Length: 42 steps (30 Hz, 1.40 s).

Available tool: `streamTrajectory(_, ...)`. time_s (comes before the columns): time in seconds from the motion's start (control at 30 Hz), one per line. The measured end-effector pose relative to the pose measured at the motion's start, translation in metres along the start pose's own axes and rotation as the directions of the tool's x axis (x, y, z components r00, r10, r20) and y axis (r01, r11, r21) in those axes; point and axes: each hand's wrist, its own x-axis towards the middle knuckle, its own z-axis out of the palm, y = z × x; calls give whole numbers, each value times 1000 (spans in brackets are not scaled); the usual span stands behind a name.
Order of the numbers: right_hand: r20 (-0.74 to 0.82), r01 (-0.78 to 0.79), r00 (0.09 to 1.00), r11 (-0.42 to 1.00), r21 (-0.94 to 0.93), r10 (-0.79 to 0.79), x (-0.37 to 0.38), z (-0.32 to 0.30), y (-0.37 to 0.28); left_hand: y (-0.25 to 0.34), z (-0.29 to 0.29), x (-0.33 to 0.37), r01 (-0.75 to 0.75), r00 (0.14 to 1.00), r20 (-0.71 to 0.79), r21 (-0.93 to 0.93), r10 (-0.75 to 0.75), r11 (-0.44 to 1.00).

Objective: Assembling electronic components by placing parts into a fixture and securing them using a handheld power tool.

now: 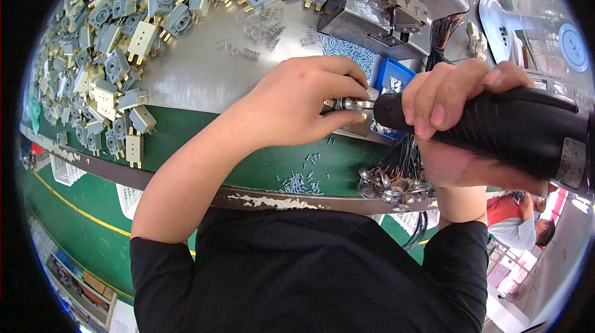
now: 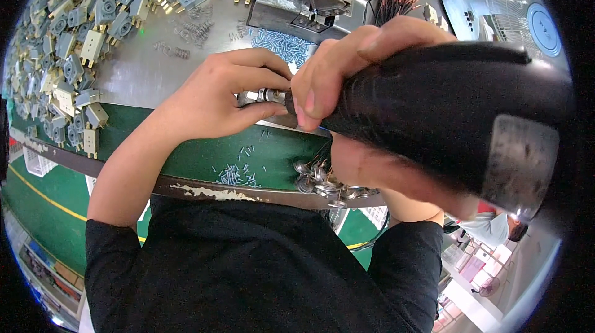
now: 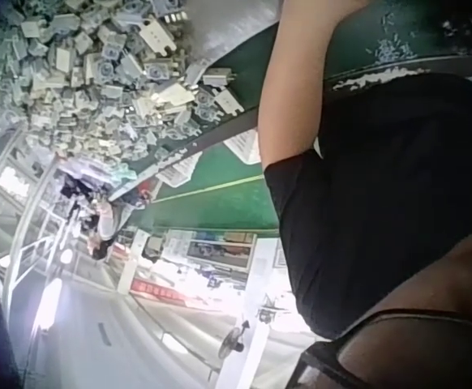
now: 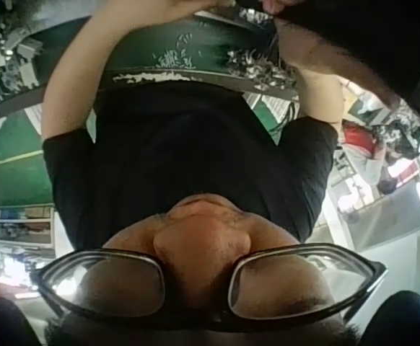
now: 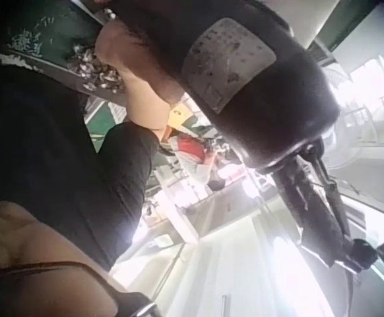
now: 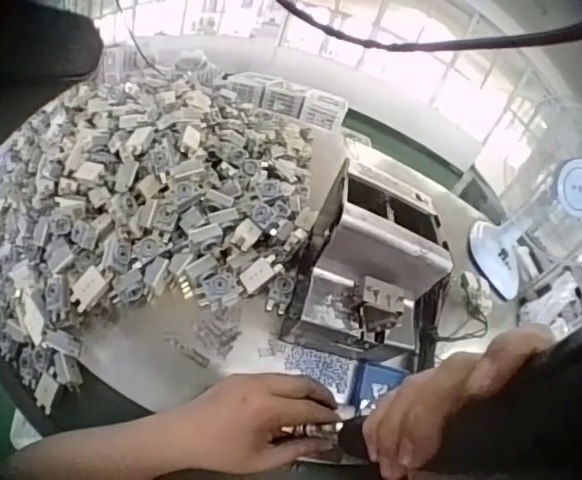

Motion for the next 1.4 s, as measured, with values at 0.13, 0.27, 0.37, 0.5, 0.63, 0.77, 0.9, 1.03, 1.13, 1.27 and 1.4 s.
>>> streamTrajectory(0.13,-78,-70,995,997,-36,67,4,10,-15,-1,-2,2,-5,1000,18,-18,5,1000)
streamTrajectory(0.27,-3,29,1000,998,51,-29,31,-24,-21,4,-3,5,-32,999,16,28,31,999)
streamTrajectory(0.37,-117,170,980,984,51,-163,55,-53,-13,2,-4,4,-41,999,22,1,41,999)
streamTrajectory(0.5,-378,111,920,994,-15,-108,75,-71,-4,3,-2,3,-60,998,3,21,60,998)
streamTrajectory(0.63,-514,7,850,977,-212,-118,89,-46,-6,5,-2,5,-36,999,11,3,36,999)
streamTrajectory(0.77,-732,32,677,997,-77,-78,100,-16,-7,6,-4,6,-27,1000,16,19,27,999)
streamTrajectory(0.9,-709,46,704,999,-11,-40,99,-15,-5,5,-5,6,-25,1000,15,31,25,999)
streamTrajectory(1.03,-489,21,867,988,-155,-95,91,-52,4,6,-5,8,-22,1000,17,16,22,1000)
streamTrajectory(1.13,-493,-20,865,976,-217,-92,89,-46,5,6,-7,7,-16,999,28,22,16,1000)
streamTrajectory(1.27,-441,69,896,997,18,-54,83,-61,12,7,-6,7,-27,999,30,20,26,999)
streamTrajectory(1.4,-382,89,919,995,-39,-97,82,-55,10,7,-6,6,-17,999,30,21,17,1000)
